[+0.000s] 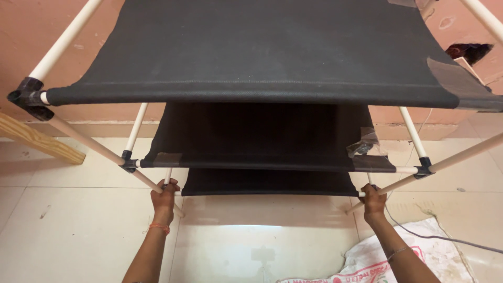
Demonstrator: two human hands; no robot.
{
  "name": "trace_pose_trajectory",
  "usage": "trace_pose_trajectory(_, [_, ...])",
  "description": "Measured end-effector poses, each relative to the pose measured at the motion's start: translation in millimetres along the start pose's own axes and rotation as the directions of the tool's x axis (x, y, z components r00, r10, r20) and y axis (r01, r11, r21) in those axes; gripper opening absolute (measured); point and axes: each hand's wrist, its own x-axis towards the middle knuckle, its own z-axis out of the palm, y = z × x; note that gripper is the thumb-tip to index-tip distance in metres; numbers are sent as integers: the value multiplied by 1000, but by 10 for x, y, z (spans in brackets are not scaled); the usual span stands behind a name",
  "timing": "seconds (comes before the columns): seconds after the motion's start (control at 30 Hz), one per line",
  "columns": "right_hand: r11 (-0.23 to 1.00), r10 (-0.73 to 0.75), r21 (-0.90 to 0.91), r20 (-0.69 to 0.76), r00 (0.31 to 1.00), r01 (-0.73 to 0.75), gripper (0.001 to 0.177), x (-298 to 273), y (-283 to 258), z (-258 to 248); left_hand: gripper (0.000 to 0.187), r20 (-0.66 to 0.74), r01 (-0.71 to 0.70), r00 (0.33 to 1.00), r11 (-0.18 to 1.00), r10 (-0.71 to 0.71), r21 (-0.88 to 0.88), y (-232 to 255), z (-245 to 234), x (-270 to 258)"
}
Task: The person assembles a three-tier fabric drying rack by inserting white poles into black plastic connectors and securing the black fabric shelves. They repeatedly adjust the frame and press the fabric to ensure stability.
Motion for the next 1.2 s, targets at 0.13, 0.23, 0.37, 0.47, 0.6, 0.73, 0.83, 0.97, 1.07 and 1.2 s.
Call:
trace_pose_trajectory(0.13, [958,-281,-44,51,958,283,35,10,79,-88,29,29,-91,996,990,89,109,206,-42,-93])
trace_pose_trajectory(0.23, [939,-345,-20,-6,939,345,56,35,-20,-153,43,16,-198,980,976,198,95,467,-33,-114])
trace_pose_trajectory(0.37, [685,-728,34,16,685,728,59,69,-356,-238,39,32,-222,975,975,222,13,910,-93,-133])
trace_pose_trajectory(0.47, [570,-820,106,6,572,815,69,17,-662,-277,49,15,-513,857,854,516,-88,1257,-138,-176])
trace_pose_trajectory(0.6, [539,-816,285,-57,576,792,73,-90,-1001,-309,58,124,-623,762,772,635,-125,1608,-256,-255])
trace_pose_trajectory(0.73, [716,-683,290,103,723,635,45,-146,-1323,-396,50,269,-496,792,835,548,-239,1709,-435,-198])
trace_pose_trajectory(0.83, [872,-487,216,292,823,439,33,-56,-1527,-507,30,381,-322,828,904,413,-280,1765,-612,-19])
trace_pose_trajectory(0.97, [925,-377,219,450,810,310,24,65,-1578,-647,19,499,-223,807,945,316,-237,1737,-696,201])
trace_pose_trajectory(1.07, [916,-379,287,394,837,279,17,94,-1472,-599,15,502,-192,810,946,304,-262,1700,-670,261])
trace_pose_trajectory(1.2, [902,-372,322,239,897,288,23,110,-1361,-535,16,437,-157,855,942,280,-297,1722,-585,194])
